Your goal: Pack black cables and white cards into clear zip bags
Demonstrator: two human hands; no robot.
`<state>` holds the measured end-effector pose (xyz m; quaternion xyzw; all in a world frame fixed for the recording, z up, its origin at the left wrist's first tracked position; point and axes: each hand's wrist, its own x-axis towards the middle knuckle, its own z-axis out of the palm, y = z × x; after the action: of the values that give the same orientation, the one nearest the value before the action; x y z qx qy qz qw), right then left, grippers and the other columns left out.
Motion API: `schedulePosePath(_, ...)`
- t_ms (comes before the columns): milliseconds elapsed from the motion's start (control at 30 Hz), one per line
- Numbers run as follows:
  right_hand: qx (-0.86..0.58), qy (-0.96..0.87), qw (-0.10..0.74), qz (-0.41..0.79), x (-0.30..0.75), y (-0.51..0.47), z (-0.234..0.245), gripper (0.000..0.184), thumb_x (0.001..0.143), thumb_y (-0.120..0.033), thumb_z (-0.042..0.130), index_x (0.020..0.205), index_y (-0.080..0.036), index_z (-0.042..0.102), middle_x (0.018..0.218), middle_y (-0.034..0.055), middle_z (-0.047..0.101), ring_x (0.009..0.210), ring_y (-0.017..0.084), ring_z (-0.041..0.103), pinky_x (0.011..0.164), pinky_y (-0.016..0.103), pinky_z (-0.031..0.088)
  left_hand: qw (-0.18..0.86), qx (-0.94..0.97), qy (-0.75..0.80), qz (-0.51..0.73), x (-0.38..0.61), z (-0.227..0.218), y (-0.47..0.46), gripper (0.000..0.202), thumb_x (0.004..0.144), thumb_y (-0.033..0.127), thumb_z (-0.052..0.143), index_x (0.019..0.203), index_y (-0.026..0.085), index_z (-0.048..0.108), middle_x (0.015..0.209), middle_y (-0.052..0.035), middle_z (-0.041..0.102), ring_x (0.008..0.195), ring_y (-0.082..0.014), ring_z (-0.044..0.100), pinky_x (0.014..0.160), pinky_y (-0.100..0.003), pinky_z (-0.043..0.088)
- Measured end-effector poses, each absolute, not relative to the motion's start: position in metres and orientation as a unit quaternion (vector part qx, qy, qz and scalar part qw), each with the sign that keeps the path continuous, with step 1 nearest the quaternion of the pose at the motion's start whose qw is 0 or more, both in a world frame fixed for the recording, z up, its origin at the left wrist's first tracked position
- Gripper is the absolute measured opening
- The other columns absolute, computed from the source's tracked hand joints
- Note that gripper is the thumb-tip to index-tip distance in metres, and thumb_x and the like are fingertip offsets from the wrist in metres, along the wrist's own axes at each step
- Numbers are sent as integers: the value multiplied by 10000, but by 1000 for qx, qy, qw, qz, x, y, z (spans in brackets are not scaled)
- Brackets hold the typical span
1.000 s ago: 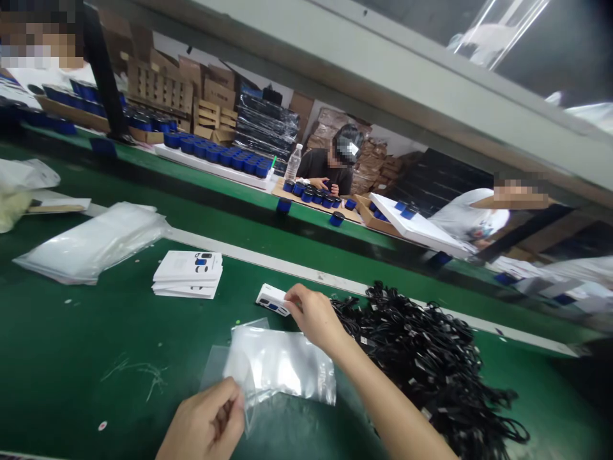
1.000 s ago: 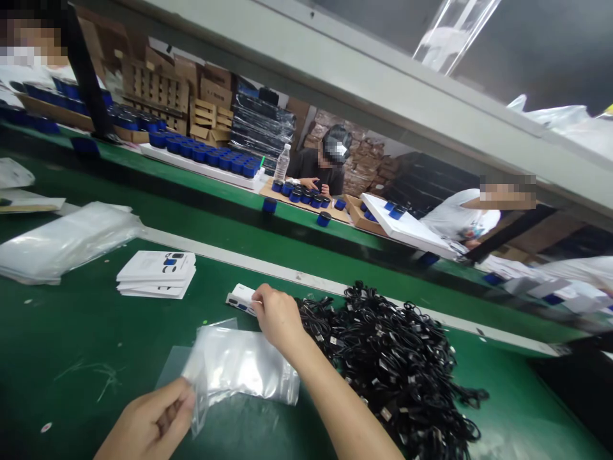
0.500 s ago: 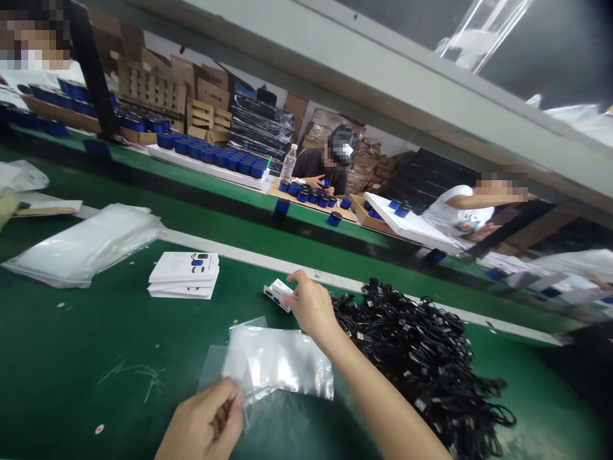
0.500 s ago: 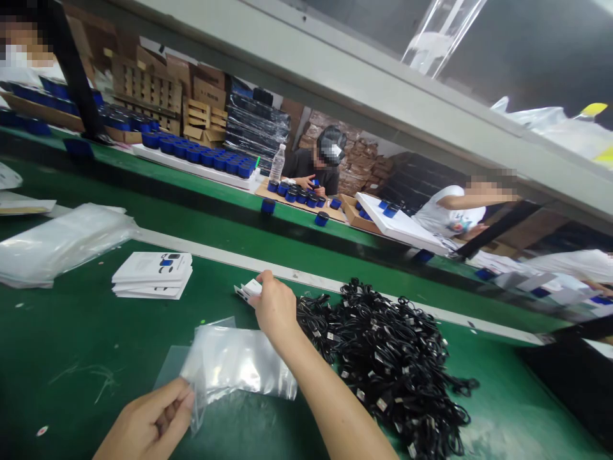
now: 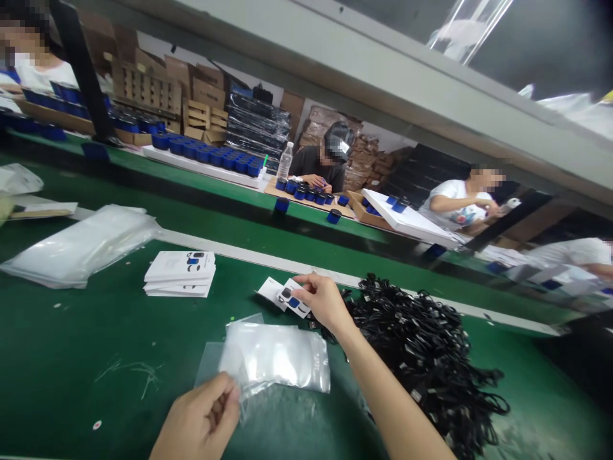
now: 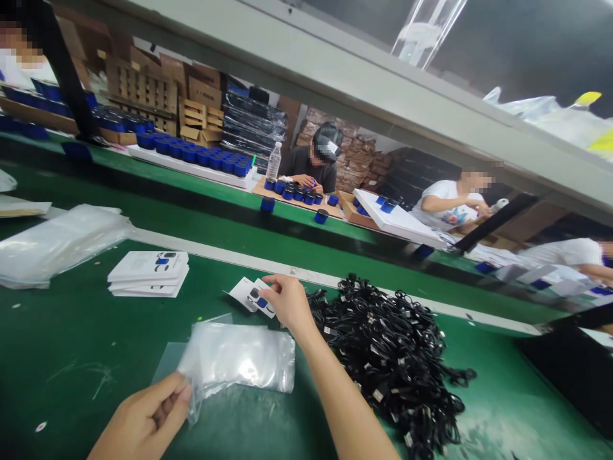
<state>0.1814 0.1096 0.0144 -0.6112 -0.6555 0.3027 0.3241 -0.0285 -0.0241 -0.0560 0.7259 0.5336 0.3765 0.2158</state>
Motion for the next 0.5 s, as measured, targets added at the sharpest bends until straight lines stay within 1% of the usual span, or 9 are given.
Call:
schedulePosePath(67, -605, -641, 359, 306, 181, 100, 23, 189, 712, -182, 668, 890, -123, 695, 556, -43, 562, 501, 118, 517, 497, 230, 392, 248, 718, 536, 369, -30, -58, -24, 286, 853, 293, 460, 576, 224, 439, 458, 77, 484, 394, -74, 485, 428, -128, 380)
schedulePosePath(167, -586, -635, 404, 302, 179, 69, 36, 68, 727, -220, 656, 721, -153, 671, 626, -6, 627, 575, 140, 563, 542, 239, 424, 362, 619, 572, 398, -32, -58, -22, 326, 863, 405, 440, 597, 223, 483, 476, 59, 527, 420, -96, 525, 442, -157, 415)
schedulePosePath(200, -575, -638, 417, 298, 177, 54, 37, 79, 743, -229, 647, 696, -166, 659, 661, -1, 643, 614, 146, 581, 573, 241, 436, 411, 571, 579, 412, -33, -57, -20, 339, 861, 450, 434, 620, 222, 503, 490, 51, 557, 426, -104, 543, 445, -167, 434)
schedulePosePath(233, -561, -643, 431, 293, 174, 39, 36, 108, 757, -229, 638, 661, -182, 648, 653, -10, 638, 621, 142, 586, 585, 236, 439, 454, 522, 583, 426, -34, -55, -18, 349, 850, 496, 438, 654, 220, 521, 511, 41, 594, 436, -114, 568, 452, -179, 458)
schedulePosePath(300, -493, -671, 475, 284, 165, 10, 24, 113, 791, -175, 618, 695, -212, 663, 667, -27, 656, 623, 125, 598, 594, 216, 436, 514, 449, 577, 449, -36, -49, -12, 371, 806, 571, 479, 736, 213, 543, 569, 19, 656, 486, -142, 627, 492, -214, 516)
schedulePosePath(367, -449, -698, 489, 268, 153, -13, 5, 93, 789, -159, 639, 731, -225, 669, 667, -30, 671, 612, 125, 608, 589, 212, 434, 532, 415, 569, 470, -35, -41, -7, 385, 780, 592, 514, 798, 209, 538, 600, 16, 671, 543, -169, 665, 541, -259, 556)
schedulePosePath(433, -453, -714, 474, 245, 137, -26, -14, 81, 792, -149, 642, 766, -223, 663, 686, -17, 677, 620, 142, 614, 598, 228, 441, 524, 412, 566, 485, -31, -35, -4, 370, 802, 577, 495, 792, 209, 525, 576, 29, 646, 540, -172, 661, 535, -274, 556)
schedulePosePath(500, -466, -719, 466, 222, 123, -31, -26, 100, 798, -137, 627, 834, -228, 650, 711, -4, 677, 634, 161, 613, 597, 245, 448, 497, 428, 567, 498, -26, -32, -4, 364, 824, 554, 473, 720, 207, 508, 539, 46, 594, 507, -143, 616, 509, -242, 525)
